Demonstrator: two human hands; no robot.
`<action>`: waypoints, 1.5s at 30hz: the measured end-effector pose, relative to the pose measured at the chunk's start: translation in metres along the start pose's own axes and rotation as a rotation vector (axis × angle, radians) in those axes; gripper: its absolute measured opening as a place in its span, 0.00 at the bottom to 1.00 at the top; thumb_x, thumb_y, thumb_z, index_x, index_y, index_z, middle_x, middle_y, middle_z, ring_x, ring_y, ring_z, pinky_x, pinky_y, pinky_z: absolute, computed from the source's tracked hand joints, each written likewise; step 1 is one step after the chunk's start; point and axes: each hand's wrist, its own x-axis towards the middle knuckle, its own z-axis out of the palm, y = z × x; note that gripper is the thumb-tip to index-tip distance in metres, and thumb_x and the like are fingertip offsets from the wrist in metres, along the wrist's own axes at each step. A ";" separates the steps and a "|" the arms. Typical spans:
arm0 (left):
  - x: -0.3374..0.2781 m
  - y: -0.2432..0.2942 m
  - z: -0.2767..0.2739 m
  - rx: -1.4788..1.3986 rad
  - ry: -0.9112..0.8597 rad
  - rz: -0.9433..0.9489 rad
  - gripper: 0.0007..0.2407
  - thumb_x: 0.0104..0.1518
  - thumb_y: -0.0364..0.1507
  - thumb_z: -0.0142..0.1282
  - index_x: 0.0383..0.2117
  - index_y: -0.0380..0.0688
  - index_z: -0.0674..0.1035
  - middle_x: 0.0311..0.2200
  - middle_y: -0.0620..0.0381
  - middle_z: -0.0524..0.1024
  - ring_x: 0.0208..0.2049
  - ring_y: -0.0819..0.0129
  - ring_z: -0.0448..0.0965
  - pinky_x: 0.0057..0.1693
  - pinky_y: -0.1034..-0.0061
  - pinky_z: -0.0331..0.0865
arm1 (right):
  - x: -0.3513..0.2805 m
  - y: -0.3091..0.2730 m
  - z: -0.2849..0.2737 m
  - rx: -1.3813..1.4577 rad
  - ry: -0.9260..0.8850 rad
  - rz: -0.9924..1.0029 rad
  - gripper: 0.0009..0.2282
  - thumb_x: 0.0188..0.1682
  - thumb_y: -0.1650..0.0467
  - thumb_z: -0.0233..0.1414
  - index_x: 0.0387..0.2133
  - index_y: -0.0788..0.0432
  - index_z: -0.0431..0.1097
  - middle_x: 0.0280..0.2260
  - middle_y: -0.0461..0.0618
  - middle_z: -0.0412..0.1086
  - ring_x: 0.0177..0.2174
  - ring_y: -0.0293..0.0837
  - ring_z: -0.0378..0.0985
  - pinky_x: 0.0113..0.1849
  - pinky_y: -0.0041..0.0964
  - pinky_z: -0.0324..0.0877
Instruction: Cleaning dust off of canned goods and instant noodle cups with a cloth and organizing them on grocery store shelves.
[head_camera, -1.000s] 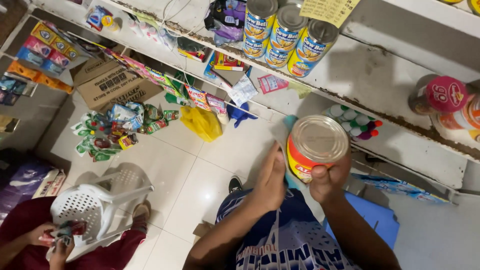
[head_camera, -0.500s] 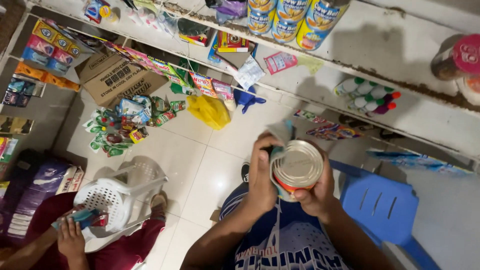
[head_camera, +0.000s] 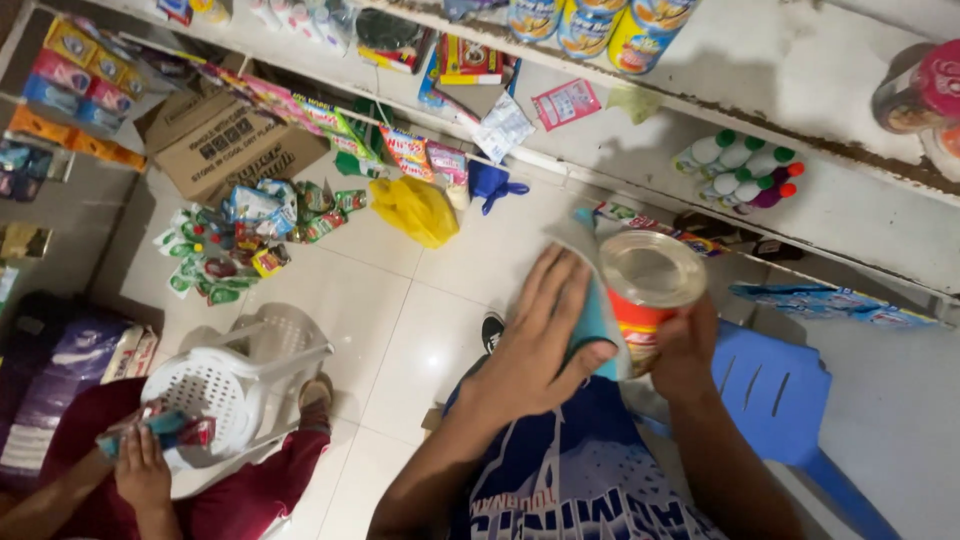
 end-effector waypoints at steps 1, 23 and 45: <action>-0.001 0.002 -0.003 0.002 0.005 -0.006 0.30 0.68 0.41 0.46 0.69 0.30 0.56 0.64 0.28 0.58 0.69 0.25 0.52 0.72 0.35 0.45 | -0.001 -0.008 0.030 -0.001 -0.004 0.006 0.25 0.40 0.72 0.57 0.52 0.74 0.63 0.34 0.67 0.75 0.31 0.57 0.83 0.41 0.58 0.79; 0.013 0.011 0.021 -0.637 0.265 -0.127 0.41 0.63 0.60 0.31 0.61 0.24 0.62 0.58 0.31 0.65 0.65 0.37 0.61 0.70 0.43 0.51 | 0.002 -0.024 0.109 -0.456 -0.332 -0.508 0.45 0.38 0.47 0.61 0.59 0.69 0.56 0.48 0.64 0.66 0.47 0.52 0.71 0.51 0.51 0.67; 0.011 0.013 0.023 -0.140 0.124 0.049 0.33 0.70 0.51 0.15 0.72 0.36 0.48 0.73 0.31 0.43 0.74 0.36 0.43 0.75 0.42 0.43 | 0.009 -0.033 0.099 -0.473 -0.013 -0.492 0.39 0.47 0.48 0.53 0.61 0.68 0.57 0.48 0.57 0.65 0.45 0.43 0.66 0.48 0.40 0.64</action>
